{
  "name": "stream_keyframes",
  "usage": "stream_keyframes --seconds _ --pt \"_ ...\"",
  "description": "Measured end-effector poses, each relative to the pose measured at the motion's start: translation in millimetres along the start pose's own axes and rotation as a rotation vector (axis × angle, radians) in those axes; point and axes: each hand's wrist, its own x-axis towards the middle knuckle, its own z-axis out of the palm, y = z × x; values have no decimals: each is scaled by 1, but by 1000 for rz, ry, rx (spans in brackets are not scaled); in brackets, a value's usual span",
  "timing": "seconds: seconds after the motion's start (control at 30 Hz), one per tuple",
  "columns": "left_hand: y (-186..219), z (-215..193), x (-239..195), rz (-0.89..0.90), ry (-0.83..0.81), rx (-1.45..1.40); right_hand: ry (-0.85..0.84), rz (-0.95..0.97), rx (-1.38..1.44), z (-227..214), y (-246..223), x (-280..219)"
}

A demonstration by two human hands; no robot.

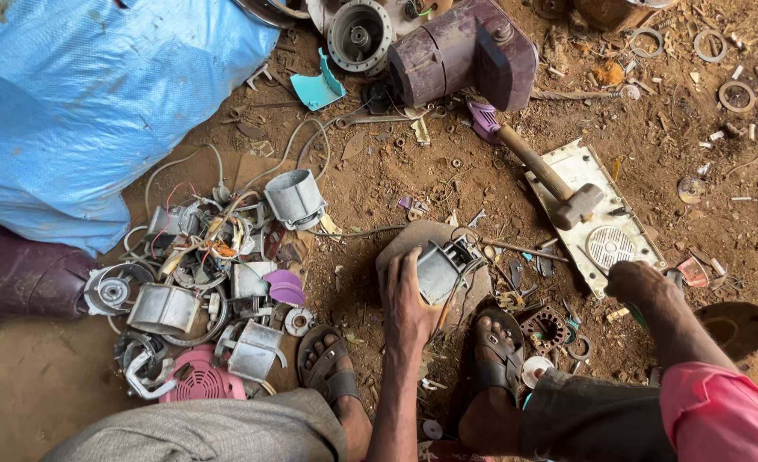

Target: The person sits on the ground and uses a screwdriver to pry open a small electric motor casing. They remove the internal rotor and stator assembly, then use the screwdriver to scrape and separate the copper windings from the metal core.

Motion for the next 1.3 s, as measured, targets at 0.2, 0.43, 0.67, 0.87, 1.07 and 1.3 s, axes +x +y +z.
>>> stream_keyframes --seconds 0.2,0.43,0.67,0.87,1.07,1.3 --pt "-5 4 -2 25 8 19 -35 -18 -9 14 -5 15" --pt "10 -13 2 -36 -46 8 207 107 -25 4 -15 17" --pt "28 -32 3 -29 -13 -15 431 -127 195 -63 -62 34" --pt "32 -32 3 -79 -41 -34 618 -439 446 -72 -99 83" --pt "24 -21 5 -192 -122 -21 473 -363 697 -70 -121 111" --pt "26 -19 6 -315 -216 -29 270 -742 1185 -73 -80 78"
